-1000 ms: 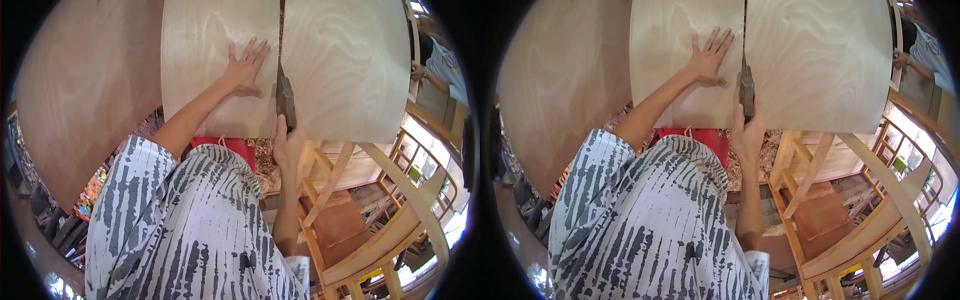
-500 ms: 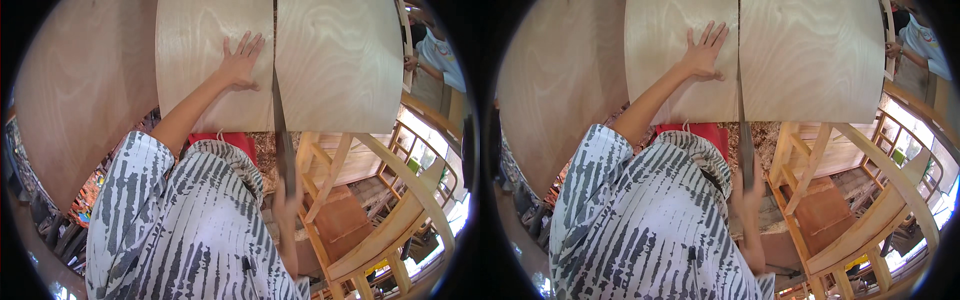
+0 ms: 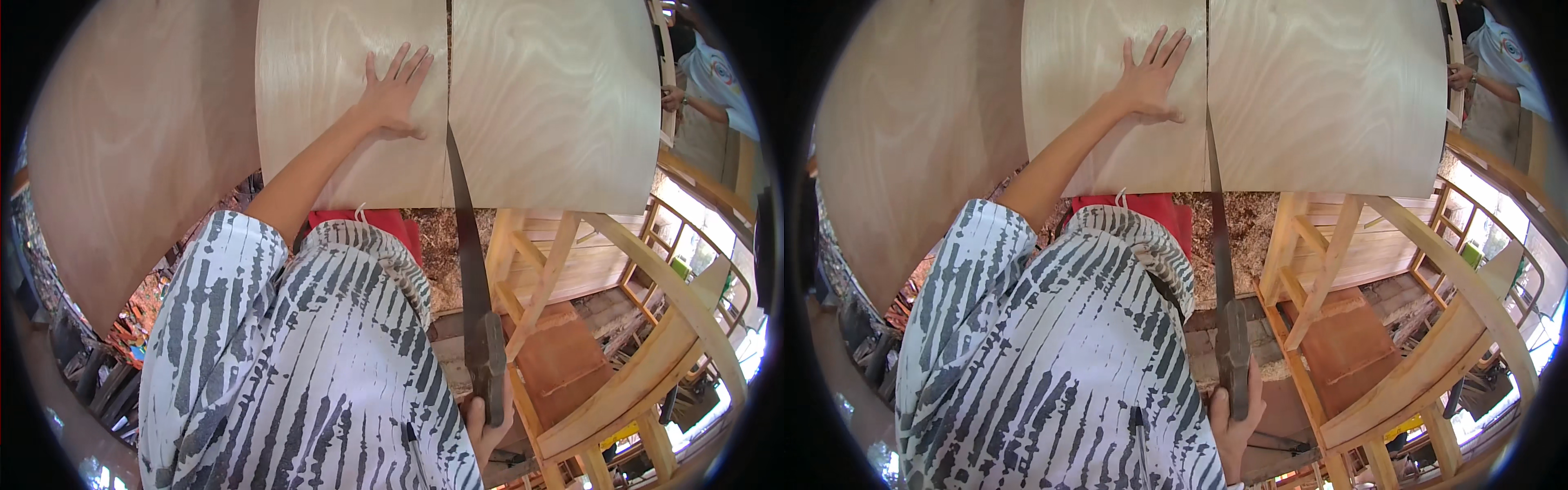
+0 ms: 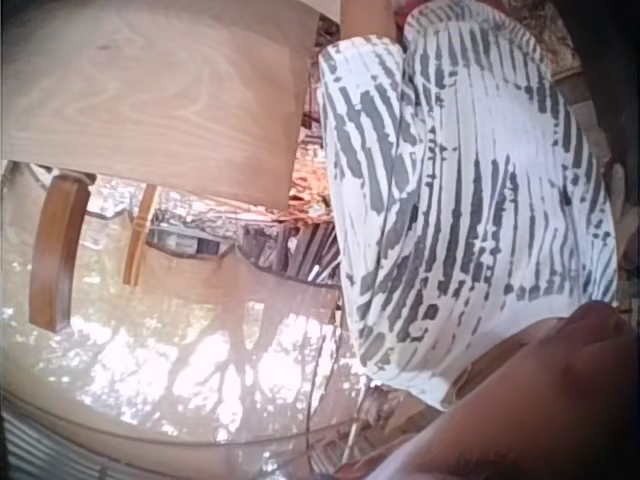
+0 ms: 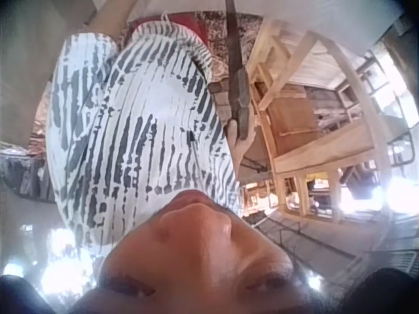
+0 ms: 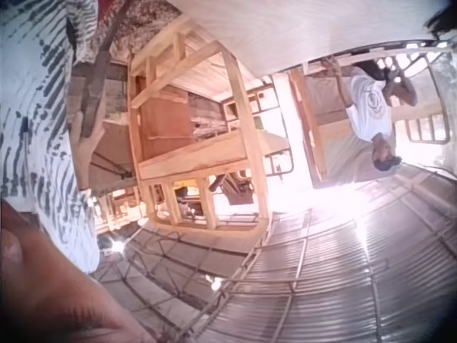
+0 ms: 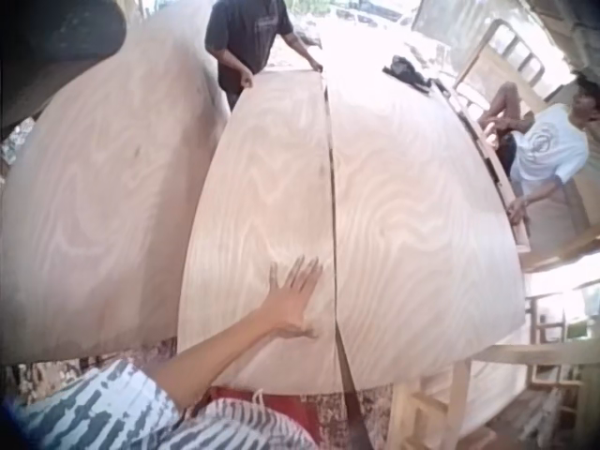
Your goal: The person saws through a large curved sheet of plywood using a hand saw while several other people assist by holding the wood steady on a frame.
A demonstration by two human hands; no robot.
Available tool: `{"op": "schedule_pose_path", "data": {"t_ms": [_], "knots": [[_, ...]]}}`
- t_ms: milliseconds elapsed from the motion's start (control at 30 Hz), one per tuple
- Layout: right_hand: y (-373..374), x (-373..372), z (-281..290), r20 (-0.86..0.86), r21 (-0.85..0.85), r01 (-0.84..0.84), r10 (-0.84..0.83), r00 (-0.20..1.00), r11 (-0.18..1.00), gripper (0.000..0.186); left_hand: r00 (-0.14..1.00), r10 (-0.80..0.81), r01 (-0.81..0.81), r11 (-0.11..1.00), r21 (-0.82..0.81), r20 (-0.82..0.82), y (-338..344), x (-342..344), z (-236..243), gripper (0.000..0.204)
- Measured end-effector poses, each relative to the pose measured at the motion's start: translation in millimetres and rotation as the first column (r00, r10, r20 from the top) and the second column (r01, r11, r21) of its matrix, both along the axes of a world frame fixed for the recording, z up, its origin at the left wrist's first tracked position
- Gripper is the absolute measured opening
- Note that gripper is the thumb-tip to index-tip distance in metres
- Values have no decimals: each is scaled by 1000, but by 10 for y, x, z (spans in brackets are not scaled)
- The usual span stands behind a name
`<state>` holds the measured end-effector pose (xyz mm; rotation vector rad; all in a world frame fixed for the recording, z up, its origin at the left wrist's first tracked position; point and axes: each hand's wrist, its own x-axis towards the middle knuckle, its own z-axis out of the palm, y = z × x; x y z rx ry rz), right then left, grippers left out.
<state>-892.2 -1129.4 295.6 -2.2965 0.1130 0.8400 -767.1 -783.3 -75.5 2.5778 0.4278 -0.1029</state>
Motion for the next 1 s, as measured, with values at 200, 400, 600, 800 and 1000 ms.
{"op": "schedule_pose_path", "data": {"t_ms": [200, 400, 600, 800, 1000], "knots": [[853, 829, -1812, 162, 98, -246, 229, 960, 964, 52, 999, 23, -23, 1000, 11, -44, -26, -5, 63, 147], [1223, 1212, -2213, 336, 162, -262, 196, 921, 951, 52, 998, -28, 25, 999, -41, -55, -21, 90, 79, 146], [349, 139, -364, 67, -18, -56, 57, 996, 998, 58, 998, -13, 12, 1000, -10, -66, 21, -13, 29, 143], [71, 5, -208, 83, 30, -177, 174, 981, 984, 61, 996, 7, -6, 1000, 9, -89, 2, -8, 109, 146], [1200, 1307, -2208, 224, 70, -245, 225, 948, 967, 49, 998, -22, 23, 1000, 4, -59, -102, 140, 38, 143]]}}
